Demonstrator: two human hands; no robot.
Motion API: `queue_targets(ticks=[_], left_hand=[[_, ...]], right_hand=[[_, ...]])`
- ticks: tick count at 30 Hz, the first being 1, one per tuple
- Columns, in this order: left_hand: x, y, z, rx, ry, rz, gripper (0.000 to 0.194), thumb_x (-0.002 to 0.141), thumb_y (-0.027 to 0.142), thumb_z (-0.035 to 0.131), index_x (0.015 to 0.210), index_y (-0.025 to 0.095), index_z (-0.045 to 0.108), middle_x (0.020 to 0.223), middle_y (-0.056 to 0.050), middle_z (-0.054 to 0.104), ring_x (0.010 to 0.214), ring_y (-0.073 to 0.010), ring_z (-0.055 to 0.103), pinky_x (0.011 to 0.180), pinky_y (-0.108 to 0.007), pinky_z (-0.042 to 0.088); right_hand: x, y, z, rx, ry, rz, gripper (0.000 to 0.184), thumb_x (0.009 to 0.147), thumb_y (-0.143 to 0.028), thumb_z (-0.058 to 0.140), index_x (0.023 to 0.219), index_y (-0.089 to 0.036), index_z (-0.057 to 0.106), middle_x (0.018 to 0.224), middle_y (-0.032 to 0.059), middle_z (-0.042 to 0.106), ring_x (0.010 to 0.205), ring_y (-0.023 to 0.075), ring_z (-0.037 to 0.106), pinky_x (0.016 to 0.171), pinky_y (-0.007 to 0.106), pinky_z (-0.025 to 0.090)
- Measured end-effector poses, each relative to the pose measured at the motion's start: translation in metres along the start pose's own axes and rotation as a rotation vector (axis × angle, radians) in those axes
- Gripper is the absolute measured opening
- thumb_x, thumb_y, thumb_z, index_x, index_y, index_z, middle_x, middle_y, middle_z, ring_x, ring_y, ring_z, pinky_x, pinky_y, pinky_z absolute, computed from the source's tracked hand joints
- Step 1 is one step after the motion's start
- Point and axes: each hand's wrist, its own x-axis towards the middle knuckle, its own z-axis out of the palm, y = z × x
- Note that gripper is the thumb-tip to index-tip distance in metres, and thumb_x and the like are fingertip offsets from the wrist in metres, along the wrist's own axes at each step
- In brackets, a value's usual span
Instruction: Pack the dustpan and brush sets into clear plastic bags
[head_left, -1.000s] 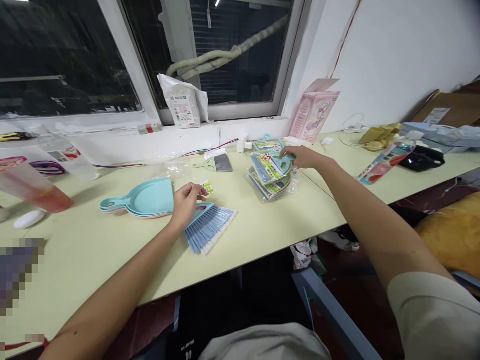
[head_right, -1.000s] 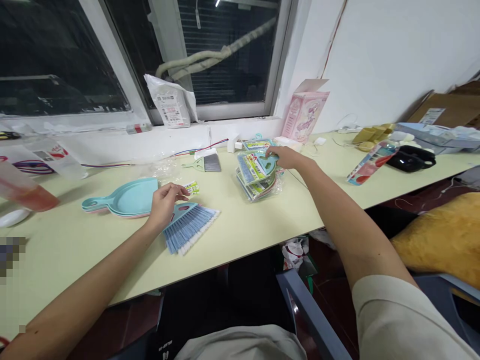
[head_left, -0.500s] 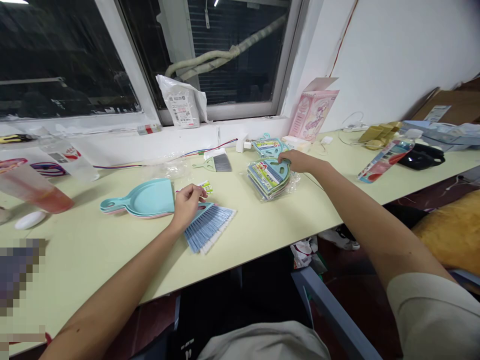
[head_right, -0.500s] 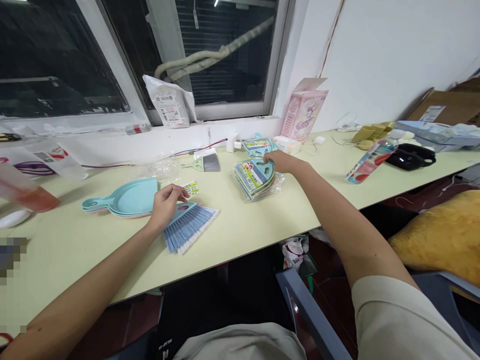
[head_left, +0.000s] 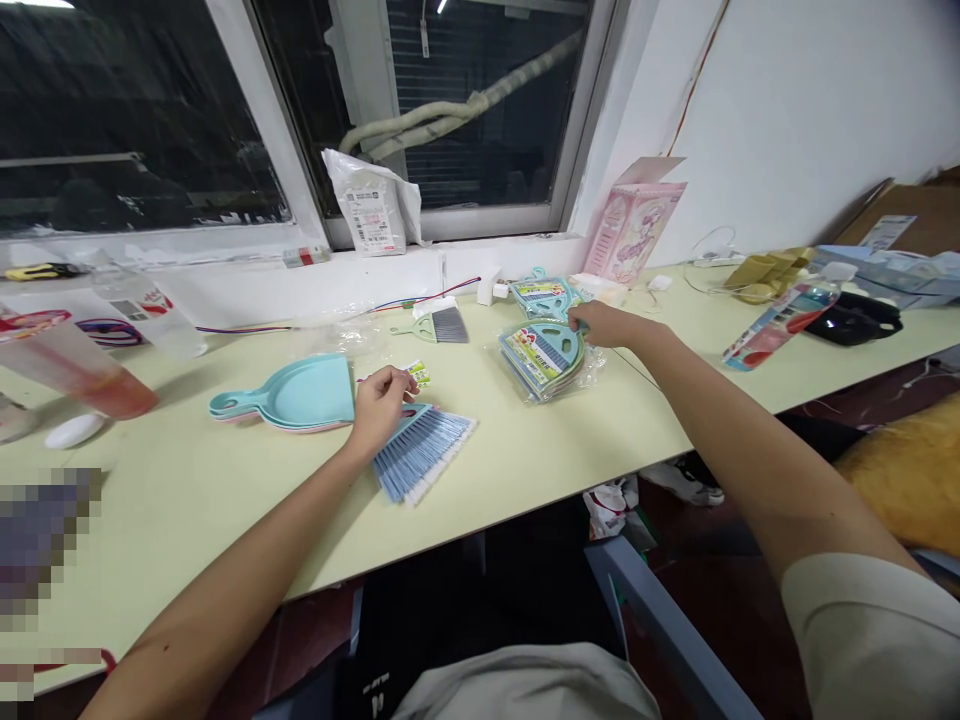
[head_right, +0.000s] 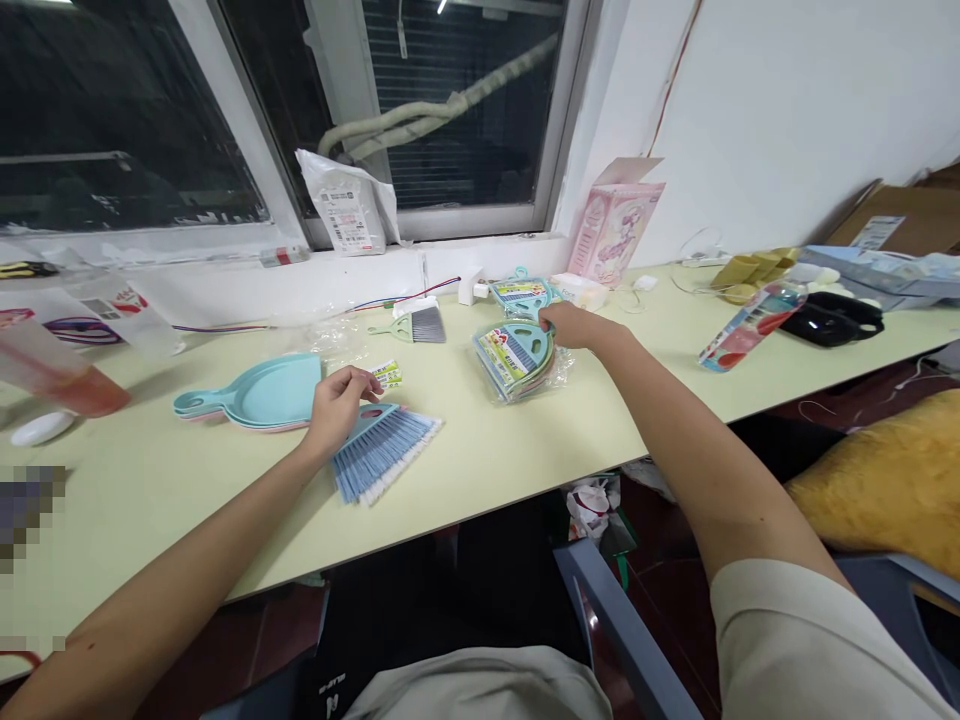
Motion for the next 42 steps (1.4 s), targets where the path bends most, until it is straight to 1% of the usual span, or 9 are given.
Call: queue_targets(ticks=[10, 15, 20, 24, 28, 33, 37, 40, 42], left_hand=[[0.000, -0.003, -0.001, 0.012, -0.005, 0.025, 0.021, 0.088, 0.029, 0.059, 0.070, 0.019, 0.063, 0.077, -0.003, 0.069, 0.067, -0.0149, 0.064, 0.064, -0.027, 0.053], [0.000, -0.002, -0.002, 0.093, -0.004, 0.073, 0.023, 0.091, 0.029, 0.055, 0.071, 0.020, 0.063, 0.079, -0.004, 0.069, 0.072, -0.0166, 0.064, 0.070, -0.029, 0.054], [0.020, 0.008, -0.032, 0.631, 0.060, 0.420, 0.017, 0.094, 0.029, 0.053, 0.081, 0.021, 0.062, 0.087, -0.007, 0.070, 0.087, -0.0235, 0.065, 0.087, -0.039, 0.051], [0.040, 0.006, -0.063, 0.943, 0.074, 0.565, 0.013, 0.094, 0.023, 0.050, 0.092, 0.020, 0.063, 0.097, -0.013, 0.070, 0.101, -0.0297, 0.064, 0.095, -0.044, 0.048], [0.049, -0.006, -0.077, 1.188, -0.039, 0.480, 0.026, 0.097, 0.023, 0.044, 0.104, 0.017, 0.068, 0.100, -0.016, 0.072, 0.102, -0.0329, 0.065, 0.091, -0.045, 0.047], [0.052, -0.009, -0.088, 1.464, -0.121, 0.326, 0.035, 0.097, 0.021, 0.038, 0.104, 0.014, 0.072, 0.099, -0.021, 0.072, 0.104, -0.0376, 0.063, 0.090, -0.048, 0.042], [0.050, -0.003, -0.098, 1.578, 0.049, 0.168, 0.035, 0.094, 0.022, 0.040, 0.107, 0.012, 0.071, 0.106, -0.025, 0.070, 0.111, -0.0421, 0.059, 0.093, -0.052, 0.038], [0.050, -0.003, -0.109, 1.604, 0.284, -0.024, 0.036, 0.091, 0.020, 0.042, 0.113, 0.010, 0.069, 0.116, -0.028, 0.067, 0.117, -0.0452, 0.055, 0.097, -0.058, 0.034], [0.053, -0.007, -0.118, 1.587, 0.350, -0.152, 0.038, 0.089, 0.019, 0.044, 0.118, 0.009, 0.067, 0.123, -0.030, 0.065, 0.122, -0.0471, 0.052, 0.100, -0.062, 0.031]], right_hand=[[0.006, 0.000, 0.006, -0.130, 0.068, -0.027, 0.040, 0.063, -0.007, 0.064, 0.101, -0.017, 0.067, 0.107, 0.0145, 0.069, 0.105, 0.0316, 0.060, 0.094, 0.040, 0.040], [0.006, -0.011, -0.004, -0.120, 0.288, -0.016, 0.046, 0.064, -0.006, 0.063, 0.109, -0.015, 0.069, 0.112, 0.0186, 0.066, 0.114, 0.0383, 0.055, 0.102, 0.053, 0.037], [0.008, -0.087, -0.010, 0.163, 0.637, -0.212, 0.038, 0.070, -0.002, 0.053, 0.102, -0.017, 0.067, 0.108, 0.0163, 0.067, 0.111, 0.0348, 0.055, 0.101, 0.051, 0.041], [0.020, -0.180, 0.016, 0.459, 0.616, -0.293, 0.028, 0.080, -0.003, 0.048, 0.094, -0.019, 0.066, 0.104, 0.0113, 0.068, 0.103, 0.0274, 0.060, 0.097, 0.041, 0.045], [0.047, -0.246, 0.055, 0.658, 0.417, -0.297, 0.023, 0.083, -0.004, 0.050, 0.089, -0.019, 0.066, 0.099, 0.0075, 0.071, 0.096, 0.0218, 0.063, 0.090, 0.032, 0.046], [0.068, -0.277, 0.088, 0.818, 0.290, -0.252, 0.017, 0.091, -0.010, 0.053, 0.086, -0.018, 0.067, 0.088, 0.0030, 0.072, 0.082, 0.0168, 0.063, 0.077, 0.027, 0.044], [0.059, -0.283, 0.097, 0.792, 0.279, -0.300, 0.014, 0.097, -0.030, 0.064, 0.093, -0.017, 0.069, 0.090, 0.0031, 0.069, 0.082, 0.0158, 0.060, 0.077, 0.027, 0.043], [0.049, -0.286, 0.099, 0.711, 0.258, -0.320, 0.019, 0.096, -0.033, 0.068, 0.101, -0.015, 0.071, 0.094, 0.0061, 0.068, 0.088, 0.0174, 0.060, 0.080, 0.028, 0.043], [0.046, -0.287, 0.099, 0.657, 0.242, -0.331, 0.018, 0.097, -0.032, 0.068, 0.100, -0.015, 0.072, 0.096, 0.0076, 0.067, 0.093, 0.0191, 0.059, 0.085, 0.029, 0.043]])
